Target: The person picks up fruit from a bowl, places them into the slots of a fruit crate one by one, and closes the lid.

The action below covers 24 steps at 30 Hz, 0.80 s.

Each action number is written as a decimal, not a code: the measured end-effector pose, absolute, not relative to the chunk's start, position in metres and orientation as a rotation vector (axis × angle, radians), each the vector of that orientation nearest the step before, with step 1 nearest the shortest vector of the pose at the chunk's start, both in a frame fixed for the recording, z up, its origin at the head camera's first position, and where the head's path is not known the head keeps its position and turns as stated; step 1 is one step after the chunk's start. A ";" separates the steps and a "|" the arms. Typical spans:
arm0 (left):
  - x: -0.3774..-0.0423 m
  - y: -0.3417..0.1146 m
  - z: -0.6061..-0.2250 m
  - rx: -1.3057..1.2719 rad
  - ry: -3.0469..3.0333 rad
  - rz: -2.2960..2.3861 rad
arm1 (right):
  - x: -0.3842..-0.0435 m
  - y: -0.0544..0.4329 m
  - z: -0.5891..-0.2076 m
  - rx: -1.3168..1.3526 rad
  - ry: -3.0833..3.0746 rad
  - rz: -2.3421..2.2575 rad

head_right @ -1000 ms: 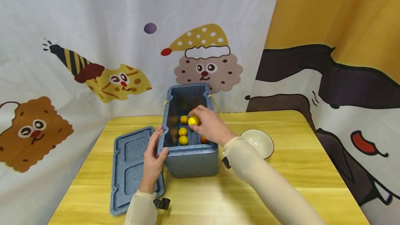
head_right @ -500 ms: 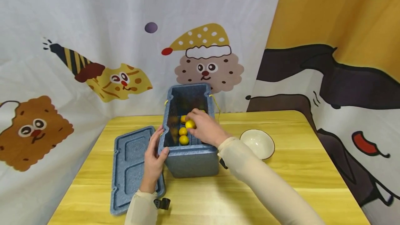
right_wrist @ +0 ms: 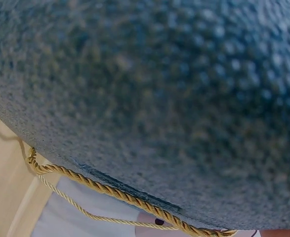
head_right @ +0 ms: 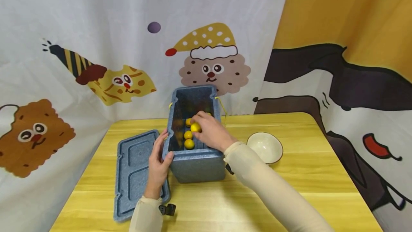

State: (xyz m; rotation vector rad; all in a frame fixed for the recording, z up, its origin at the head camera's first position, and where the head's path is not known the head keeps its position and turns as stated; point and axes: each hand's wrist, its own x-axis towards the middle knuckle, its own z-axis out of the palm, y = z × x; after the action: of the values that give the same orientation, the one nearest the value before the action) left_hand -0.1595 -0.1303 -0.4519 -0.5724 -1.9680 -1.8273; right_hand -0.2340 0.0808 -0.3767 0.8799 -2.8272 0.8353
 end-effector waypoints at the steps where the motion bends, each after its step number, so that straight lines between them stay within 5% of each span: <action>1: -0.160 -0.130 -0.452 -0.571 -1.970 -1.829 | -0.234 0.081 -0.377 0.881 -2.821 0.836; 24: -0.160 -0.131 -0.452 -0.582 -1.959 -1.834 | -0.231 0.081 -0.379 0.797 -2.777 0.903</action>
State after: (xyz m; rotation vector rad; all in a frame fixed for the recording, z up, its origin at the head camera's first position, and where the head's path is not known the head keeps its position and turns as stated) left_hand -0.1604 -0.1309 -0.4518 -0.5822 -1.9586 -1.8342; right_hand -0.2313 0.0807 -0.3790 0.7970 -2.7775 0.9029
